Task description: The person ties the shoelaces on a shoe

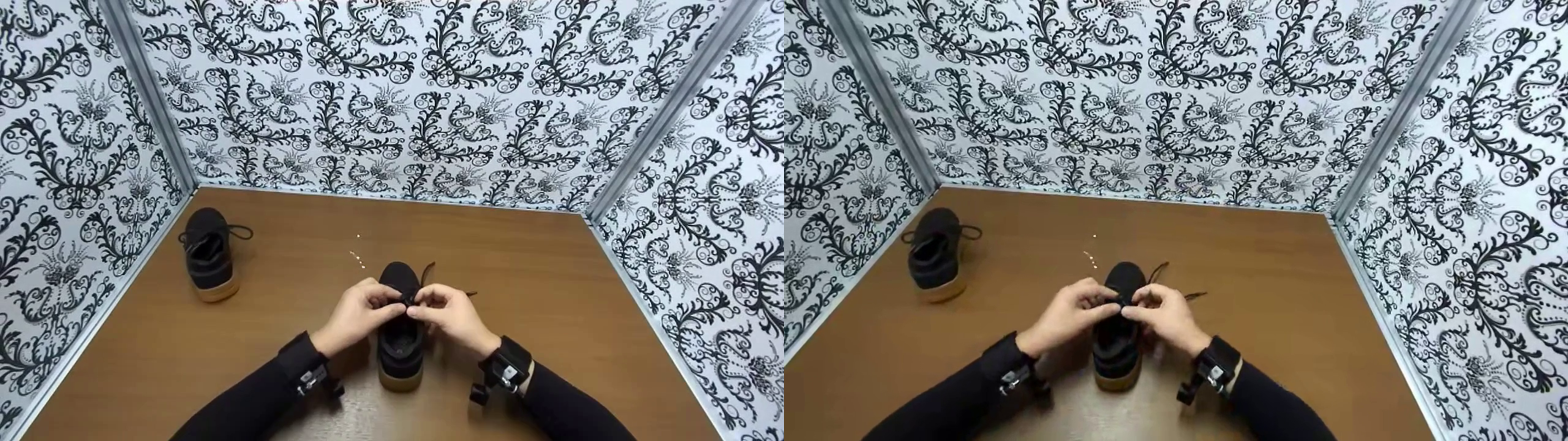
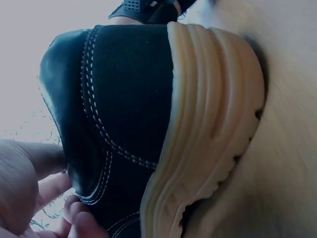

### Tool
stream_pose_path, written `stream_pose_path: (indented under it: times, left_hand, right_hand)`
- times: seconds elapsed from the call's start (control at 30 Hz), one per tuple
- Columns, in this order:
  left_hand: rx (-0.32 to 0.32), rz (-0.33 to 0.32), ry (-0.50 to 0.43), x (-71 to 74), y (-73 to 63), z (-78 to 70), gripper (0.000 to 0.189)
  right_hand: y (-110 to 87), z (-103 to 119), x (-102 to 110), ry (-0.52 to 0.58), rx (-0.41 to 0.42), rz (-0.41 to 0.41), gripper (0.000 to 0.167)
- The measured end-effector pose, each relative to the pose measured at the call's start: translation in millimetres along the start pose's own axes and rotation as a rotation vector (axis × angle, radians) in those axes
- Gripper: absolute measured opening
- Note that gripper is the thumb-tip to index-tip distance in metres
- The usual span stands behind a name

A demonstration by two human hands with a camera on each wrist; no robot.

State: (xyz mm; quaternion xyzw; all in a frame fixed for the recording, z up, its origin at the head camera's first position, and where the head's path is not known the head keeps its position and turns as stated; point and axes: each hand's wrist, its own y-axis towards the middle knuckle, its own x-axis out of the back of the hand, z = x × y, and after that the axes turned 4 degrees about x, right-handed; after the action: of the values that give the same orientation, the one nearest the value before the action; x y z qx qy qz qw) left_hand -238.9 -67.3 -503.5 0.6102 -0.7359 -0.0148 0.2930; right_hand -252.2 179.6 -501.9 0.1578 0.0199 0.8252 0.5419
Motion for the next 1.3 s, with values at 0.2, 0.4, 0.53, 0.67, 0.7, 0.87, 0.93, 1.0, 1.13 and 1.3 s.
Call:
stream_pose_path:
  times: [0.2,0.4,0.53,0.67,0.7,0.87,0.93,1.0,1.13,1.3]
  left_hand:
    - [0.064,0.016,-0.16,-3.9,4.5,7.0,0.011]
    - [0.113,0.026,-0.243,-4.6,3.6,6.6,0.008]
    - [0.158,0.029,-0.312,-3.1,3.9,6.3,0.008]
    - [0.243,0.009,-0.46,4.9,6.0,6.2,0.012]
    - [0.263,-0.003,-0.493,8.3,7.0,6.2,0.013]
    - [0.361,-0.064,-0.632,31.7,13.1,8.8,0.011]
    - [0.398,-0.093,-0.688,42.2,15.6,10.7,0.009]
    - [0.419,-0.123,-0.741,51.1,18.1,13.5,0.007]
    - [0.45,-0.181,-0.832,61.0,21.5,21.0,0.013]
    - [0.539,-0.209,-0.913,55.8,21.5,36.1,0.021]
  right_hand:
    - [1.4,-5,-3,0.202,-0.062,-0.002,0.027]
    - [2.0,-8,-7,0.328,-0.1,-0.058,0.012]
    - [2.0,-7,-8,0.388,-0.088,-0.086,0.007]
    - [3.6,-4,-3,0.469,-0.072,-0.1,0.003]
    - [4.6,-3,-1,0.481,-0.067,-0.107,0.003]
    - [13.8,-4,18,0.542,-0.071,-0.19,0.011]
    - [18.3,-6,27,0.57,-0.082,-0.239,0.013]
    - [22.7,-10,36,0.586,-0.089,-0.288,0.014]
    - [29.3,-18,49,0.609,-0.097,-0.357,0.015]
    - [31.7,-27,54,0.638,-0.131,-0.364,0.016]
